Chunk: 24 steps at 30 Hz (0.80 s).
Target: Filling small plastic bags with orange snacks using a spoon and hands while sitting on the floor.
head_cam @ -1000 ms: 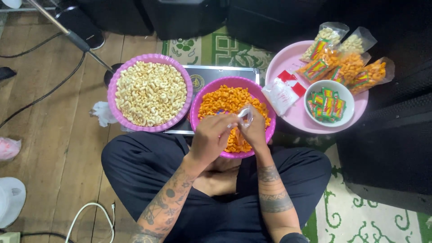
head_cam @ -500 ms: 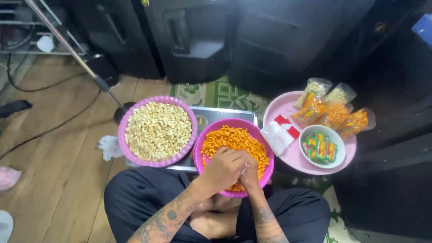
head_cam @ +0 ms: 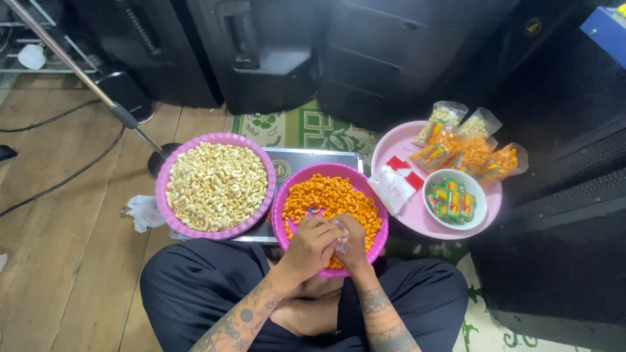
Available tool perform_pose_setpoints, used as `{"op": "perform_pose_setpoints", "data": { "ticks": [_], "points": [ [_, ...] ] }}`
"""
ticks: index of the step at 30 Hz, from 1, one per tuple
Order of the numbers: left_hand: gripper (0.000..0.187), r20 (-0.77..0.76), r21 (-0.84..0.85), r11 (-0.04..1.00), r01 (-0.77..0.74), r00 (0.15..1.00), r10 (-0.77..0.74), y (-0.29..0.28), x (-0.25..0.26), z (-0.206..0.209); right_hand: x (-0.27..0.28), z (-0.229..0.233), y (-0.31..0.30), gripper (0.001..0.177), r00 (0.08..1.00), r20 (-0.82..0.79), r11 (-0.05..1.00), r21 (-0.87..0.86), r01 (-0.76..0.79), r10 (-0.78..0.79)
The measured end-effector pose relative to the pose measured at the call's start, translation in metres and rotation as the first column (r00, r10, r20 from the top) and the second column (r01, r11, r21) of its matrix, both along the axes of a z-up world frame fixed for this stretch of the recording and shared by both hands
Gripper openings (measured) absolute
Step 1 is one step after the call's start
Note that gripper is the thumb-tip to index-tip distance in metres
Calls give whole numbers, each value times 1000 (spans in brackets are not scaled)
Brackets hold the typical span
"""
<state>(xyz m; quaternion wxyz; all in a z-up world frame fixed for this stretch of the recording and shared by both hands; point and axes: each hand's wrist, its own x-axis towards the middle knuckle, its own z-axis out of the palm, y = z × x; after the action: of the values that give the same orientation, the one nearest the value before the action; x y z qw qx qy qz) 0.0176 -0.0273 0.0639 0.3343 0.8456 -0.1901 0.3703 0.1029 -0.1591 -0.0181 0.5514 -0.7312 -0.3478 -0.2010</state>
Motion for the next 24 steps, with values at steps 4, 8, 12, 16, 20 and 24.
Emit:
{"op": "perform_pose_setpoints", "data": {
  "ticks": [4,8,12,16,20,24],
  "points": [
    [7,35,-17,1000,-26,999,26,1,1,1,10,-21,-3,23,999,-19,999,21,-49,50],
    [6,53,-55,998,-36,998,39,0,-1,5,3,1,-5,9,998,53,998,-35,44,-42],
    [9,19,-30,999,-16,1000,16,-8,-4,14,3,-9,-5,10,999,32,999,-29,19,-19],
    [9,55,-79,995,-54,997,58,-7,-4,9,4,2,-10,7,998,41,997,-50,56,-54],
    [4,46,-91,995,-45,998,49,-4,-1,9,-1,9,-5,7,999,22,998,-50,46,-45],
    [6,77,-92,995,-44,996,52,-6,-3,9,1,-4,-4,9,999,12,997,-57,52,-51]
  ]
}}
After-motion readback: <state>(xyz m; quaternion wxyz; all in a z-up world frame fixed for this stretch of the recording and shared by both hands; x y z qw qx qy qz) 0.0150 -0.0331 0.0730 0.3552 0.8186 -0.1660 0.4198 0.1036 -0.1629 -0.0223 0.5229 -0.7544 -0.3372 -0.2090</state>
